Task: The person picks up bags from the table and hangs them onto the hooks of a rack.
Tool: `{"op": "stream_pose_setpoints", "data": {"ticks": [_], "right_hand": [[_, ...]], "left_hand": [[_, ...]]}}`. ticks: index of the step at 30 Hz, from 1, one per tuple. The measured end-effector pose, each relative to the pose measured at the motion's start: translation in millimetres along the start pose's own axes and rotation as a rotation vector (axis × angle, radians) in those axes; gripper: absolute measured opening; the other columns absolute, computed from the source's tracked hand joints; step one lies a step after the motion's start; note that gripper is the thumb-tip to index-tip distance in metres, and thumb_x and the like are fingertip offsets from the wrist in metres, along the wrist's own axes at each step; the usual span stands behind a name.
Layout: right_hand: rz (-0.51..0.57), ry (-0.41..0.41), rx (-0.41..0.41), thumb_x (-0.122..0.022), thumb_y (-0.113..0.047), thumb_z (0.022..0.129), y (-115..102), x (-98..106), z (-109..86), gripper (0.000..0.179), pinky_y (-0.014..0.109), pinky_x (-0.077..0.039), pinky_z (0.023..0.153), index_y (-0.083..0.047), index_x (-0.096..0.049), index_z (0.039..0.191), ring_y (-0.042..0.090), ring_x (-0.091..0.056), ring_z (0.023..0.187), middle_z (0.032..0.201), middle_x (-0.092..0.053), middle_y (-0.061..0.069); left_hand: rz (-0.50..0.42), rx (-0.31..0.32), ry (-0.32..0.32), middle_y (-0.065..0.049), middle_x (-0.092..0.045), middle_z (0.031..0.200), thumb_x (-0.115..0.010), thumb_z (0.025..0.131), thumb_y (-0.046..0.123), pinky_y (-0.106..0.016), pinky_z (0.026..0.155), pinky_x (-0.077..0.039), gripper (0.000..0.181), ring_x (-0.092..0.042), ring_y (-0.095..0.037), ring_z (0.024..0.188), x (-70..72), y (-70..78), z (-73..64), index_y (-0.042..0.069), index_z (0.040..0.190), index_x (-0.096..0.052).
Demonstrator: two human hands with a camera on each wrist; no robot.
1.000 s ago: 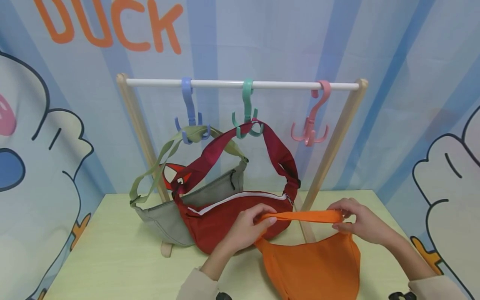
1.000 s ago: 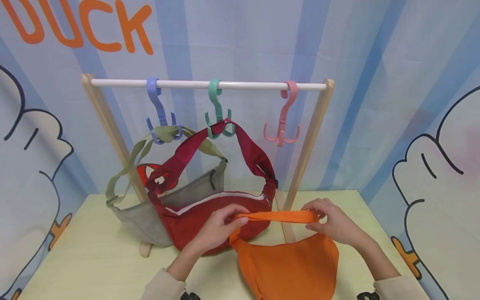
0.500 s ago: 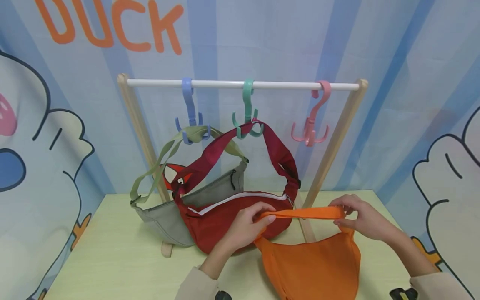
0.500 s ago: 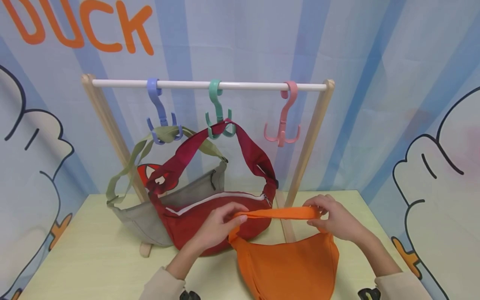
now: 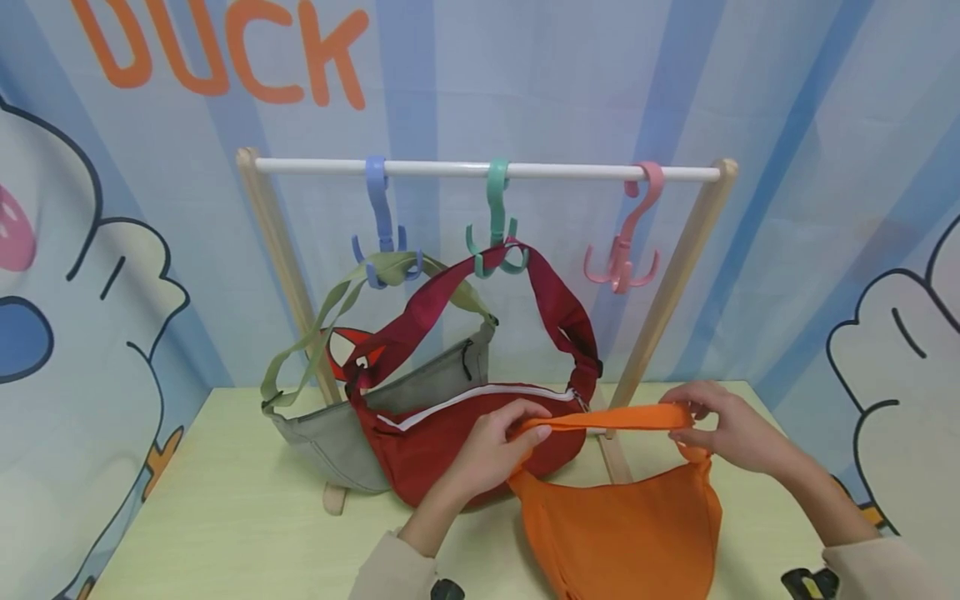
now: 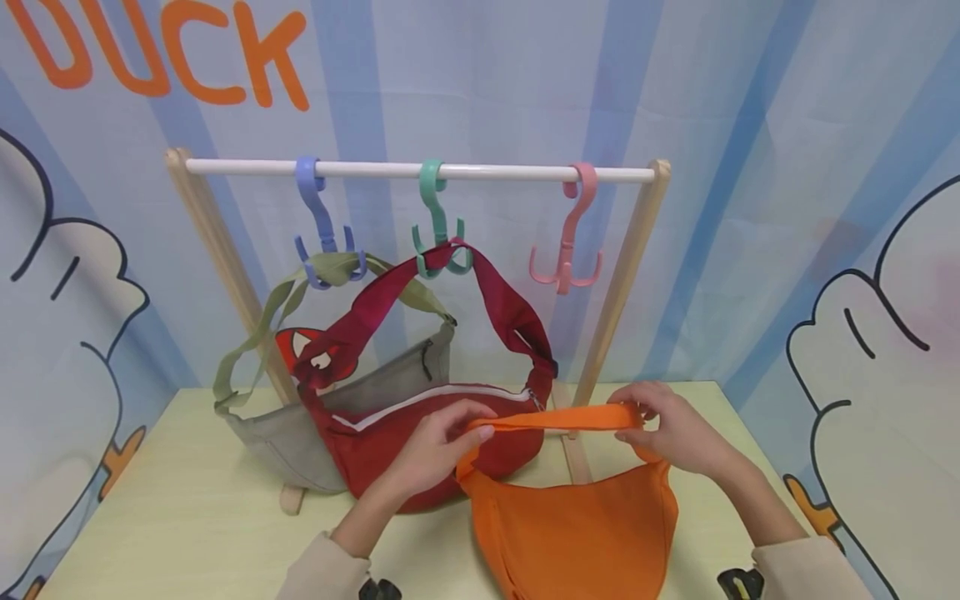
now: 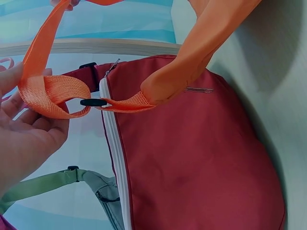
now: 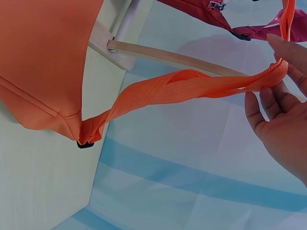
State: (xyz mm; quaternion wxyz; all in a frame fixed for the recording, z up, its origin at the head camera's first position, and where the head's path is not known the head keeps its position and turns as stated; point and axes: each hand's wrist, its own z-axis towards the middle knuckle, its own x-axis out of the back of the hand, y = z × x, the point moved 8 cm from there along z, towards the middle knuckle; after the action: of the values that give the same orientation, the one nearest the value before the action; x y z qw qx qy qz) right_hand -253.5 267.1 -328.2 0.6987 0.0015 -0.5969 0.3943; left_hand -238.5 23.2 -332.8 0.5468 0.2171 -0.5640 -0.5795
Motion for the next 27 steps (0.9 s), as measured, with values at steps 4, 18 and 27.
{"op": "stream_pose_setpoints", "data": {"ticks": [4,18,27], "right_hand": [[-0.007,0.000,0.003,-0.073,-0.004,0.075,-1.4,2.0,0.2,0.032,0.025,-0.045,0.067,-0.009,-0.061,0.104,0.007,-0.047,0.079,0.095,-0.057,-0.004],[-0.028,0.001,0.010,-0.072,-0.003,0.075,-1.0,9.3,0.6,0.033,0.024,-0.045,0.068,-0.009,-0.060,0.106,0.007,-0.047,0.080,0.093,-0.057,-0.005],[-0.060,0.014,0.028,-0.073,-0.003,0.074,-5.0,14.8,1.9,0.034,0.024,-0.045,0.067,-0.008,-0.060,0.104,0.006,-0.045,0.080,0.093,-0.057,-0.005]], "left_hand": [[-0.002,0.000,0.004,-0.005,-0.056,0.077,-0.058,0.089,0.009,-0.023,0.061,-0.040,0.018,-0.049,-0.016,0.068,-4.3,-17.5,5.1,0.003,0.105,-0.060],[0.009,-0.008,0.003,-0.003,-0.055,0.076,-0.058,0.089,0.009,-0.023,0.060,-0.040,0.018,-0.049,-0.016,0.068,-2.7,-11.4,7.1,0.002,0.106,-0.060],[0.006,-0.024,-0.001,-0.004,-0.056,0.079,-0.058,0.089,0.011,-0.024,0.060,-0.041,0.020,-0.049,-0.015,0.068,-2.5,-12.5,9.8,0.002,0.107,-0.060]]}}
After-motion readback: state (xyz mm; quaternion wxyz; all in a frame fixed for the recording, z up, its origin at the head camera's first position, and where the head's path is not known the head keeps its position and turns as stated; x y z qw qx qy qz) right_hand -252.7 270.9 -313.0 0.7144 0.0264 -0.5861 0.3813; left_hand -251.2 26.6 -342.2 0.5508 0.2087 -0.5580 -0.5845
